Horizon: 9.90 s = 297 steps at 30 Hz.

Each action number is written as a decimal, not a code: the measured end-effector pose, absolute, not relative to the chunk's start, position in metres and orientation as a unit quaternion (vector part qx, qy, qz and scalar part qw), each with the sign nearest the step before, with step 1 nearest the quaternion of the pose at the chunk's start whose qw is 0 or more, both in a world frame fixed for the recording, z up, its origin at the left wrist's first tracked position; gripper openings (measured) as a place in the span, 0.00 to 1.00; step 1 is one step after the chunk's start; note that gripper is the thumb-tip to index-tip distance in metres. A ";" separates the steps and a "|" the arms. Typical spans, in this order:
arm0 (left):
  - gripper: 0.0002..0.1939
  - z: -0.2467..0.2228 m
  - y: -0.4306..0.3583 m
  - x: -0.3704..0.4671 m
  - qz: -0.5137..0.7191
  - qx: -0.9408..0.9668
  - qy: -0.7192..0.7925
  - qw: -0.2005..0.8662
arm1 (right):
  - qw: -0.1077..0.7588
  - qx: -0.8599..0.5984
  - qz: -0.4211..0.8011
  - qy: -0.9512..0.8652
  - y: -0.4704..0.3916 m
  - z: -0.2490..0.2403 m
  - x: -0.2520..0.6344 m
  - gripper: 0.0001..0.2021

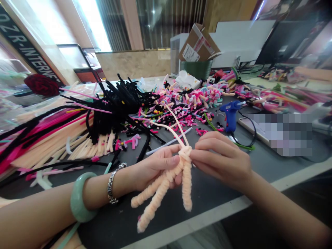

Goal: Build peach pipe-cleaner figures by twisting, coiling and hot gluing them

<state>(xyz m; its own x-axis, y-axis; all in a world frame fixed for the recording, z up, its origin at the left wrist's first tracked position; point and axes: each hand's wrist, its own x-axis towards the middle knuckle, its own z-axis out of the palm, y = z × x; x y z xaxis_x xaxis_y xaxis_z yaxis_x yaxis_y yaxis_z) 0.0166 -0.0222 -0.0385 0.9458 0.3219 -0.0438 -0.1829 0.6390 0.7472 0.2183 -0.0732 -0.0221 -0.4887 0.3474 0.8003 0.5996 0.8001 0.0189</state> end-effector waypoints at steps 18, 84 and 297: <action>0.17 -0.019 -0.034 0.018 0.236 0.779 0.284 0.506 | 0.408 -0.310 -0.225 -0.829 -0.069 -0.026 0.224 0.08; 0.13 -0.029 -0.033 0.018 0.167 0.640 0.194 0.725 | 0.443 -0.301 -0.150 -0.831 -0.070 -0.025 0.220 0.09; 0.08 -0.034 -0.036 0.020 0.350 0.871 0.309 0.149 | 0.463 -0.400 0.114 -0.783 -0.083 -0.022 0.206 0.15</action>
